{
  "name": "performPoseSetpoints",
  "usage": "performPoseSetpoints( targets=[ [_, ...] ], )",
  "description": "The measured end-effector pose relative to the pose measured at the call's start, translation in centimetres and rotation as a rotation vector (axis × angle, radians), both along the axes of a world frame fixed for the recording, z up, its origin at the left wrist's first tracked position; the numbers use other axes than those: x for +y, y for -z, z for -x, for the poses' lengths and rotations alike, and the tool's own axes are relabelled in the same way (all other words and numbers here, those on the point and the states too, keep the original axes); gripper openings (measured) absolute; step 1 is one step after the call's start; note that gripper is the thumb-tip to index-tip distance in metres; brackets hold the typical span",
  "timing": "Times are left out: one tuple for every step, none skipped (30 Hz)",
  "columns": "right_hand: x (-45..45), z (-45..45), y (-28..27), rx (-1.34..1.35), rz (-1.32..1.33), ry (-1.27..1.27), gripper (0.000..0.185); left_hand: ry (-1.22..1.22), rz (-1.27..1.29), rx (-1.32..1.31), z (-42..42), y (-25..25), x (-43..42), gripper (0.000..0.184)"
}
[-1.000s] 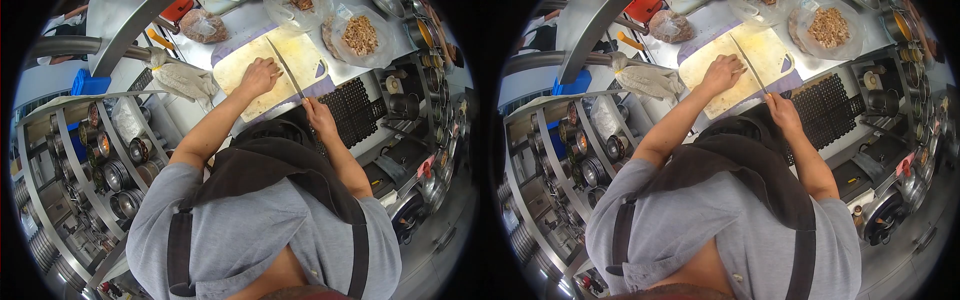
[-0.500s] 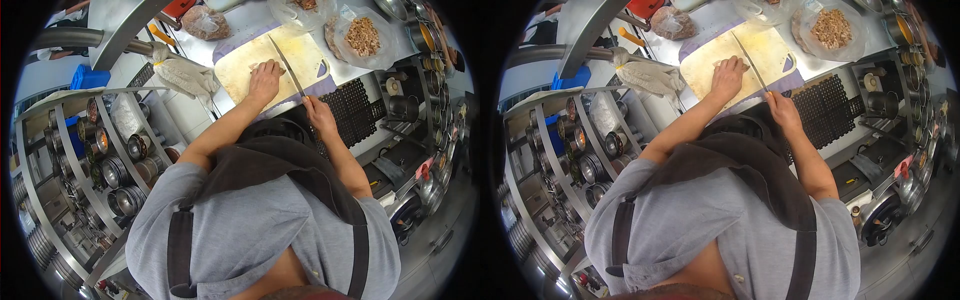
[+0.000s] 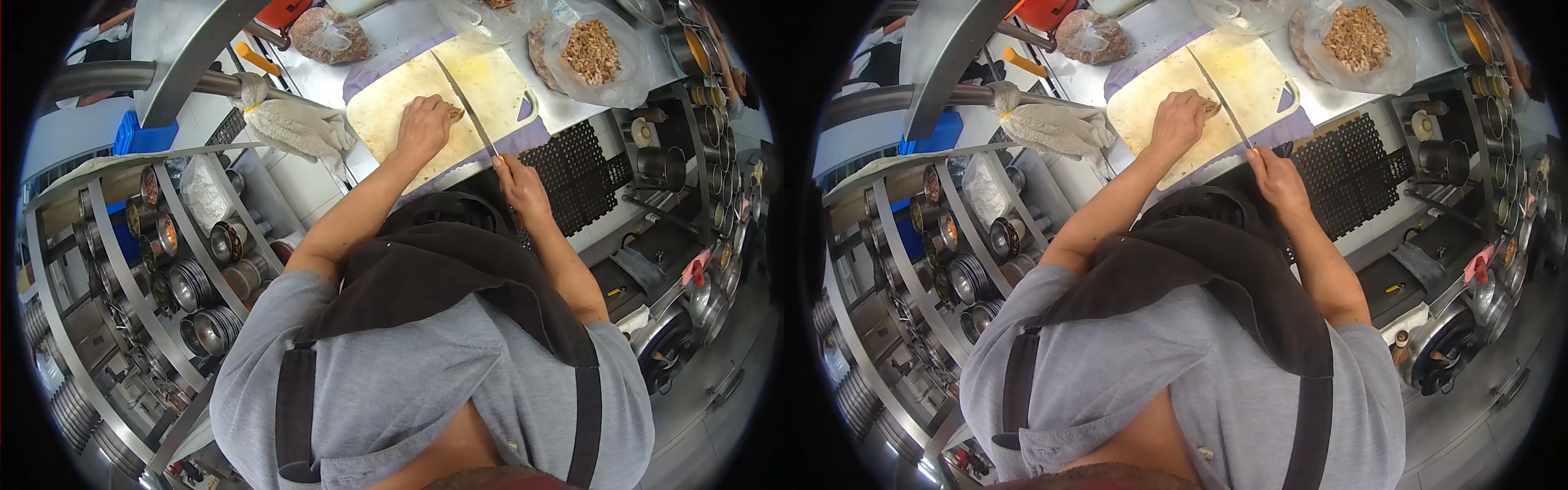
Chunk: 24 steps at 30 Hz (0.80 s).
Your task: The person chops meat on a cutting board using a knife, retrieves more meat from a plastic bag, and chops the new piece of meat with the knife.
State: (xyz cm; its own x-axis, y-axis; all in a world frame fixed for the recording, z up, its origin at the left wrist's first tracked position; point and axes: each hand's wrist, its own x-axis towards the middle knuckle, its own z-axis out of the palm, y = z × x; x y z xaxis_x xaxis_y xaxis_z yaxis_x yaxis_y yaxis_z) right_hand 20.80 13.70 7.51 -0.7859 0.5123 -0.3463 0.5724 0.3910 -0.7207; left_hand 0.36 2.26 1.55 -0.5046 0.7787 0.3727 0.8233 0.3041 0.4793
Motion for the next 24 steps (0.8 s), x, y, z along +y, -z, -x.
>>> performPoseSetpoints(
  targets=[
    [0.0,0.1,0.1,0.009,-0.018,-0.016,0.036,0.009,-0.003,0.002,0.1,0.0,0.1,0.008],
    [0.1,0.3,0.1,0.006,-0.017,-0.021,0.036,0.017,-0.007,0.003,0.2,0.0,0.1,0.006],
    [0.1,0.5,0.0,0.002,-0.03,-0.042,0.036,0.012,-0.006,0.0,0.2,0.1,0.2,0.006],
    [0.1,0.6,-0.1,-0.002,-0.042,-0.063,0.035,0.019,-0.025,-0.001,0.3,0.3,0.3,0.006],
    [0.1,0.7,0.0,-0.006,-0.04,-0.067,0.035,0.027,-0.043,-0.003,0.4,0.4,0.3,0.006],
    [0.1,0.8,0.1,0.009,-0.079,-0.103,0.035,0.022,-0.04,-0.006,0.3,0.3,0.4,0.006],
    [0.1,0.9,0.1,0.025,-0.119,-0.139,0.035,0.016,-0.046,0.01,0.3,0.3,0.5,0.005],
    [0.2,1.1,0.1,0.022,-0.115,-0.143,0.035,0.01,-0.052,0.026,0.2,0.2,0.5,0.005],
    [0.4,1.3,0.0,-0.003,-0.102,-0.151,0.034,0.006,-0.048,0.022,0.2,0.3,0.5,0.005],
    [0.5,1.6,-0.1,-0.028,-0.089,-0.158,0.034,0.004,-0.026,0.02,0.2,0.4,0.4,0.006],
    [0.5,1.8,-0.1,-0.03,-0.084,-0.158,0.034,0.004,-0.004,0.018,0.1,0.5,0.4,0.009],
    [0.5,2.2,-0.1,-0.007,-0.088,-0.156,0.033,0.004,0.001,0.015,0.1,0.5,0.4,0.009],
    [0.5,2.7,0.0,0.017,-0.094,-0.154,0.033,0.006,0.009,0.009,0.1,0.4,0.4,0.009],
    [0.6,3.9,0.7,0.016,-0.09,-0.154,0.033,0.009,0.017,0.002,0.1,0.3,0.4,0.01],
    [0.6,5.5,1.9,-0.011,-0.115,-0.157,0.033,0.012,0.02,0.001,0.1,0.4,0.4,0.01],
    [0.7,6.6,2.9,-0.036,-0.142,-0.161,0.033,0.021,0.011,-0.007,0.1,0.3,0.5,0.008],
    [0.9,7.1,3.5,-0.031,-0.14,-0.162,0.033,0.028,0.003,-0.012,0.2,0.2,0.5,0.006],
    [0.9,7.7,3.7,0.015,-0.137,-0.158,0.034,0.028,0.003,-0.001,0.4,0.2,0.4,0.006],
    [0.9,8.1,3.8,0.061,-0.135,-0.152,0.035,0.024,-0.022,-0.011,0.3,0.2,0.4,0.008],
    [1.0,8.0,3.9,0.068,-0.141,-0.148,0.035,0.021,-0.051,-0.022,0.3,0.2,0.5,0.01],
    [0.9,7.8,3.5,0.056,-0.128,-0.129,0.035,0.024,-0.06,-0.016,0.3,-0.1,0.7,0.01],
    [1.0,7.6,3.3,0.04,-0.112,-0.112,0.036,0.014,-0.048,-0.06,0.3,-0.4,0.5,0.011],
    [1.0,7.2,3.6,0.046,-0.131,-0.12,0.036,0.004,-0.031,-0.108,0.2,-0.5,0.3,0.013],
    [1.0,6.9,3.1,0.041,-0.128,-0.123,0.036,0.002,-0.028,-0.113,0.2,-0.8,0.1,0.013]
  ],
)
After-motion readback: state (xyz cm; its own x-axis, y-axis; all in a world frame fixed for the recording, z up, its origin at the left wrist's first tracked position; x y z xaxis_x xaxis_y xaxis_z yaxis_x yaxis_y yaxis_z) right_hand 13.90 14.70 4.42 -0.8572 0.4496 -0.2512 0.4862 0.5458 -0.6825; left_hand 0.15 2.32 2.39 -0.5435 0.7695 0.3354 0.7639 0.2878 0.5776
